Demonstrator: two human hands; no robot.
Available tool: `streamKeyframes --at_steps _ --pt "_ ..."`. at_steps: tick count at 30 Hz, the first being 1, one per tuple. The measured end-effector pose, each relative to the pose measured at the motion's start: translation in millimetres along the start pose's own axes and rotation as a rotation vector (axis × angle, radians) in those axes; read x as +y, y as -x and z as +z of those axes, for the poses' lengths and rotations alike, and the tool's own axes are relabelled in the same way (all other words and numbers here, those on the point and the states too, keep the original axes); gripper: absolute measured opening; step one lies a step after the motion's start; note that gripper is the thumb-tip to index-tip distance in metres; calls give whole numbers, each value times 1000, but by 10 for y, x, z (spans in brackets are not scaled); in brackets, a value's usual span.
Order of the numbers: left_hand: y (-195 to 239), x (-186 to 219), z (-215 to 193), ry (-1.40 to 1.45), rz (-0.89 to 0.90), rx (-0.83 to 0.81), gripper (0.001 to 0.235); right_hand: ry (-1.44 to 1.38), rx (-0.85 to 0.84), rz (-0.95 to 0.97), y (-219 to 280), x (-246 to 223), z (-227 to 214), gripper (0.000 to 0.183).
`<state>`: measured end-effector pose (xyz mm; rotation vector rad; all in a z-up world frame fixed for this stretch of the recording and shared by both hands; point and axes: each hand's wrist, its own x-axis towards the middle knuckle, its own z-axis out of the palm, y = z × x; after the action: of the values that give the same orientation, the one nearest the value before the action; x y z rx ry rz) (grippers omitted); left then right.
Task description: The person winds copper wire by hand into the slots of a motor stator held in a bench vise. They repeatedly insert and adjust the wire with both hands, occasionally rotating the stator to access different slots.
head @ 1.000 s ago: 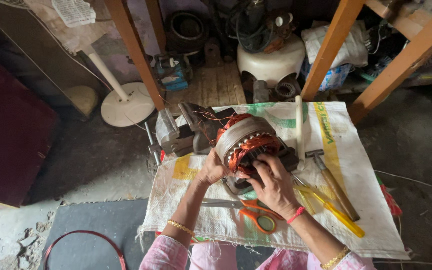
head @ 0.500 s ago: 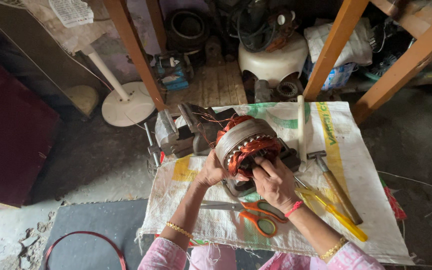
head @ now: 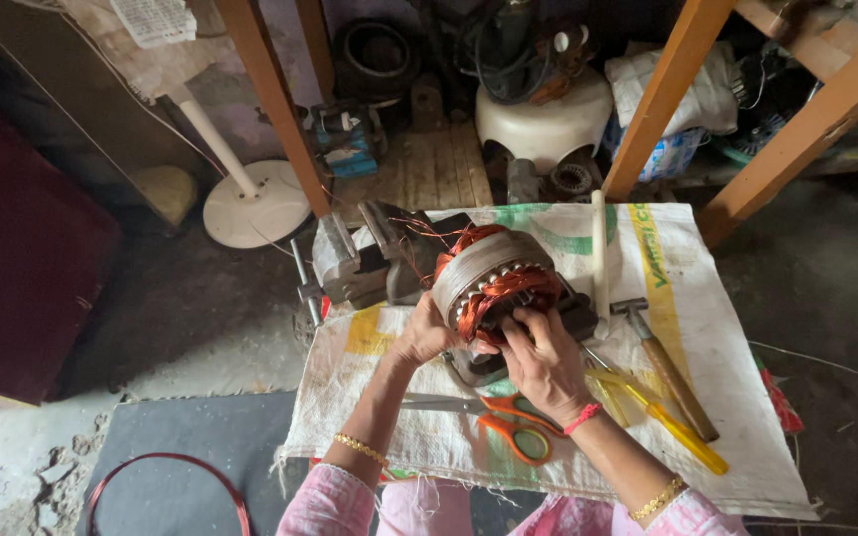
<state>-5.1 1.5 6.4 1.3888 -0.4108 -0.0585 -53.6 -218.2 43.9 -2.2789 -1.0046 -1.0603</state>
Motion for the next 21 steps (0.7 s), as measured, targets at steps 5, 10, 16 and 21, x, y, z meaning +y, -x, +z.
streamKeyframes --at_steps 5,10,16,21 --pt "-1 -40 26 9 61 13 98 4 22 -77 30 75 -1 31" --pt "13 -77 -5 21 48 6 88 121 -12 -299 3 258 -102 29" --pt "14 -65 -4 10 42 16 86 212 -87 -454 -59 382 -195 30" --pt "9 -75 -8 48 27 -2 84 162 -29 -339 -26 289 -139 24"
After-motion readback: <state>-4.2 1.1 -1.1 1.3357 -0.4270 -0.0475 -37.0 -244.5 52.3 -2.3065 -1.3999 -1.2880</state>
